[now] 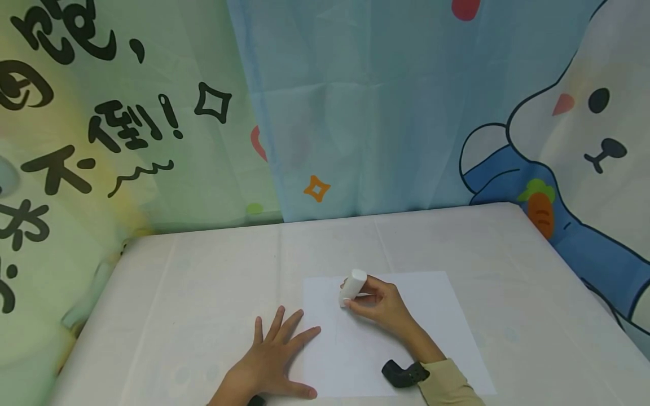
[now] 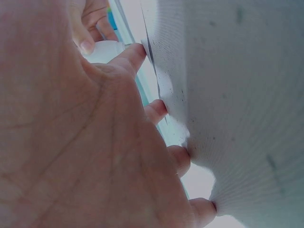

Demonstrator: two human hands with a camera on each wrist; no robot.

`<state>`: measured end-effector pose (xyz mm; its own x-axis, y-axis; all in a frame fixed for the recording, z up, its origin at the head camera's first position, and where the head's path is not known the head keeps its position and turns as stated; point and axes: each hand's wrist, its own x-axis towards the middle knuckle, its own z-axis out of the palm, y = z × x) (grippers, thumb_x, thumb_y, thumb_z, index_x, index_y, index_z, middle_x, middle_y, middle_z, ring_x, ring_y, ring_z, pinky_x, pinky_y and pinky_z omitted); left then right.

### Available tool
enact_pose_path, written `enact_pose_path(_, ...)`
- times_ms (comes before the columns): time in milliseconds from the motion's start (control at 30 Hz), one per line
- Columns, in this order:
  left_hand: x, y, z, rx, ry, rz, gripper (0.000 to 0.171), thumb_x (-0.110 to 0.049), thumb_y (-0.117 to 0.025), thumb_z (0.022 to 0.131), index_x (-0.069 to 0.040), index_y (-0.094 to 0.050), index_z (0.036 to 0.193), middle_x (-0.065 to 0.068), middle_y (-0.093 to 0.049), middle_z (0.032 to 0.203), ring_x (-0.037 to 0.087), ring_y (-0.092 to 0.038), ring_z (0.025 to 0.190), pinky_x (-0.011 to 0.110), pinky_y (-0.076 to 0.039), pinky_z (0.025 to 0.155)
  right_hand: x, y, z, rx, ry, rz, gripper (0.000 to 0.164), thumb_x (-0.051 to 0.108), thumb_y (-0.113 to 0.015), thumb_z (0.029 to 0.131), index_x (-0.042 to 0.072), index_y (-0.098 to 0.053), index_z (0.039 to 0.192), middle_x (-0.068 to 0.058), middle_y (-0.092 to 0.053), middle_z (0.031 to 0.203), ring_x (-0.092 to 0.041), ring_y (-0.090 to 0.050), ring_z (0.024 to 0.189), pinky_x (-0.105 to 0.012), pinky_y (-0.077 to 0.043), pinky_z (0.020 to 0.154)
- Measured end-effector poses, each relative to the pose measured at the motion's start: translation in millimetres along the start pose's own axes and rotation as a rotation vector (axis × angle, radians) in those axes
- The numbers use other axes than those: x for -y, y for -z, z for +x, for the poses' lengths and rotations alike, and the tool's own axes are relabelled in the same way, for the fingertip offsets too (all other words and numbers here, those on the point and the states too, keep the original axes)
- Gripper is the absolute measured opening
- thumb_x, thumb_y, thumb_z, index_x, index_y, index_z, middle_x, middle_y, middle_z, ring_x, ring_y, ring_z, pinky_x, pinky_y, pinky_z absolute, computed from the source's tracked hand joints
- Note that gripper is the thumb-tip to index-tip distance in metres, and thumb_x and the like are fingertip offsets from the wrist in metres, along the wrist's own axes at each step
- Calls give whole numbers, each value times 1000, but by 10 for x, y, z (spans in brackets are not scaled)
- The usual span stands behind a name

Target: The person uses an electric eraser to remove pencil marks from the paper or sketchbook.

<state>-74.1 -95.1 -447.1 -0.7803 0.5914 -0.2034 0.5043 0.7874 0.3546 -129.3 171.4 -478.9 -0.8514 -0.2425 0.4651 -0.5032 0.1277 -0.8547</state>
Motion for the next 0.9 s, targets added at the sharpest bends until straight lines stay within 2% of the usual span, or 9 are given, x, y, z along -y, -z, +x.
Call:
enact_pose_path(300, -1, 1, -2, -6, -2, 3, 97, -69, -74, 67, -33, -37, 149, 9, -26, 159, 43, -10, 147, 75, -11, 106, -2, 2, 8, 13, 13, 22, 37, -16, -74, 73, -13, -63, 108, -29, -67, 100, 0, -65, 95, -29, -58, 74)
enact_pose_path(900, -4, 0, -9, -7, -3, -10, 97, -69, -74, 67, -32, -37, 149, 10, -25, 159, 44, -9, 147, 75, -9, 106, 4, 11, 3, 38, -13, 14, 38, -13, -75, 73, -12, -63, 109, -27, -68, 101, -1, -66, 90, -36, -59, 71)
